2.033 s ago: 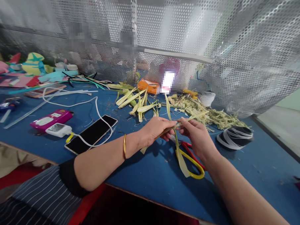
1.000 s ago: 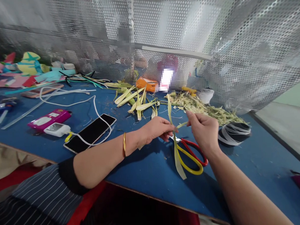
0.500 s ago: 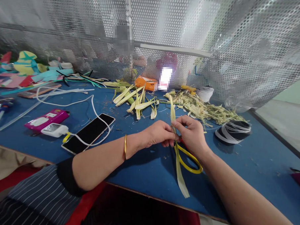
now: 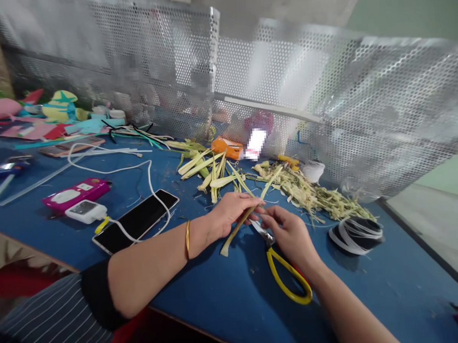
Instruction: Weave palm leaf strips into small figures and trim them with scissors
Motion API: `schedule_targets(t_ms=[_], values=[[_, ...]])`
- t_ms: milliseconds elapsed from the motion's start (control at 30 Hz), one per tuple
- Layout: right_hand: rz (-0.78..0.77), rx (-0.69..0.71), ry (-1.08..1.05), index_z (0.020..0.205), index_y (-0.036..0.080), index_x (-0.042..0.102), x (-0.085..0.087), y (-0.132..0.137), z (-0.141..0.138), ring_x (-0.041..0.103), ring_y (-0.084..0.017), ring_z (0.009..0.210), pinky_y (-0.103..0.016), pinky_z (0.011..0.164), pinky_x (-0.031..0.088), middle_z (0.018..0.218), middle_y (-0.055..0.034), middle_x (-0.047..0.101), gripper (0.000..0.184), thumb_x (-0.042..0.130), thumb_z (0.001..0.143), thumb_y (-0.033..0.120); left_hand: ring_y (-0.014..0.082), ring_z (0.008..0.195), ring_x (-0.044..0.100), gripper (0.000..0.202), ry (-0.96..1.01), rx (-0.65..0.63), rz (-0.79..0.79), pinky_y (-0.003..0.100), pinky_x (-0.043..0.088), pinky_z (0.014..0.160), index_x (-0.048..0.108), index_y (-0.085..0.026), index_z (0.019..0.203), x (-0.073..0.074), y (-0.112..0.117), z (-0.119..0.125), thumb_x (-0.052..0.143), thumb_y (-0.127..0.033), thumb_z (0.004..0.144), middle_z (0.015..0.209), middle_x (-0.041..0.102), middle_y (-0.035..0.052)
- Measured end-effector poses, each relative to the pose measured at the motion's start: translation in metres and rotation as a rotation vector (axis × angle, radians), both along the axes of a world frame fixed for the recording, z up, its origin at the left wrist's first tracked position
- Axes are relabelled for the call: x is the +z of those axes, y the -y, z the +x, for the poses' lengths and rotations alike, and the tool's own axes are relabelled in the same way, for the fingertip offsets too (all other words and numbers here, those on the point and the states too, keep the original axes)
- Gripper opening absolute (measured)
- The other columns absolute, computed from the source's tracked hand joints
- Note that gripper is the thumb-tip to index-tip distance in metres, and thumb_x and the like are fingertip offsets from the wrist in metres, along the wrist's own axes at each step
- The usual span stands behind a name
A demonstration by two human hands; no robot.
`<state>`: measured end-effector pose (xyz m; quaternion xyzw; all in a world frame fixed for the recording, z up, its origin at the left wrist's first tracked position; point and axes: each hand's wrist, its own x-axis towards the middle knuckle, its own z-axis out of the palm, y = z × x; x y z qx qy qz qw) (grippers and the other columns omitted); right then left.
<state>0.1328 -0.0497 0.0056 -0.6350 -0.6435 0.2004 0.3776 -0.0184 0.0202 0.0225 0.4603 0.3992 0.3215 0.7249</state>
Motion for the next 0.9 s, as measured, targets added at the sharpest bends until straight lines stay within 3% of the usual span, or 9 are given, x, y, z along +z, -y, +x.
schedule_targets(t_ms=[133, 267, 367, 633, 900], values=[[0.069, 0.027, 0.081, 0.072, 0.021, 0.059, -0.002, 0.002, -0.001, 0.051, -0.013, 0.053, -0.023, 0.053, 0.037, 0.058, 0.0027, 0.058, 0.036, 0.047, 0.093, 0.047, 0.0066, 0.043, 0.051, 0.024, -0.004, -0.023, -0.003, 0.025, 0.04, 0.048, 0.069, -0.012, 0.075, -0.006, -0.001, -0.002, 0.073, -0.035, 0.073, 0.076, 0.07, 0.0049], [0.306, 0.103, 0.404, 0.086, 0.023, 0.065, -0.003, 0.002, 0.002, 0.061, -0.017, 0.065, -0.026, 0.061, 0.04, 0.071, -0.0006, 0.068, 0.029, 0.041, 0.098, 0.033, 0.0062, 0.04, 0.046, 0.03, 0.03, -0.058, -0.033, 0.025, 0.04, 0.046, 0.07, -0.011, 0.078, -0.007, -0.002, -0.004, 0.076, -0.039, 0.067, 0.067, 0.066, 0.0016], [0.413, 0.145, 0.522, 0.088, 0.024, 0.066, -0.007, -0.001, 0.003, 0.064, -0.017, 0.067, -0.026, 0.065, 0.043, 0.077, -0.002, 0.071, 0.031, 0.038, 0.099, 0.027, 0.0066, 0.042, 0.048, 0.024, 0.011, -0.034, -0.047, 0.023, 0.04, 0.046, 0.07, -0.012, 0.073, -0.008, -0.001, -0.003, 0.076, -0.034, 0.066, 0.064, 0.065, 0.0005], [0.462, 0.043, 0.568, 0.085, 0.026, 0.064, -0.015, -0.003, 0.005, 0.066, -0.017, 0.061, -0.026, 0.058, 0.044, 0.071, 0.0006, 0.072, 0.03, 0.039, 0.098, 0.033, 0.0112, 0.051, 0.06, 0.017, -0.05, -0.007, -0.027, 0.021, 0.036, 0.041, 0.065, -0.012, 0.072, -0.013, 0.001, 0.0, 0.072, -0.028, 0.07, 0.072, 0.069, 0.0048], [0.433, 0.012, 0.6, 0.082, 0.026, 0.062, -0.02, -0.002, 0.001, 0.061, -0.018, 0.052, -0.025, 0.049, 0.039, 0.059, 0.0016, 0.066, 0.03, 0.039, 0.098, 0.037, 0.008, 0.046, 0.056, 0.01, -0.029, 0.054, -0.055, 0.021, 0.035, 0.043, 0.065, -0.01, 0.071, -0.014, -0.002, 0.002, 0.071, -0.018, 0.069, 0.066, 0.068, 0.0037]])
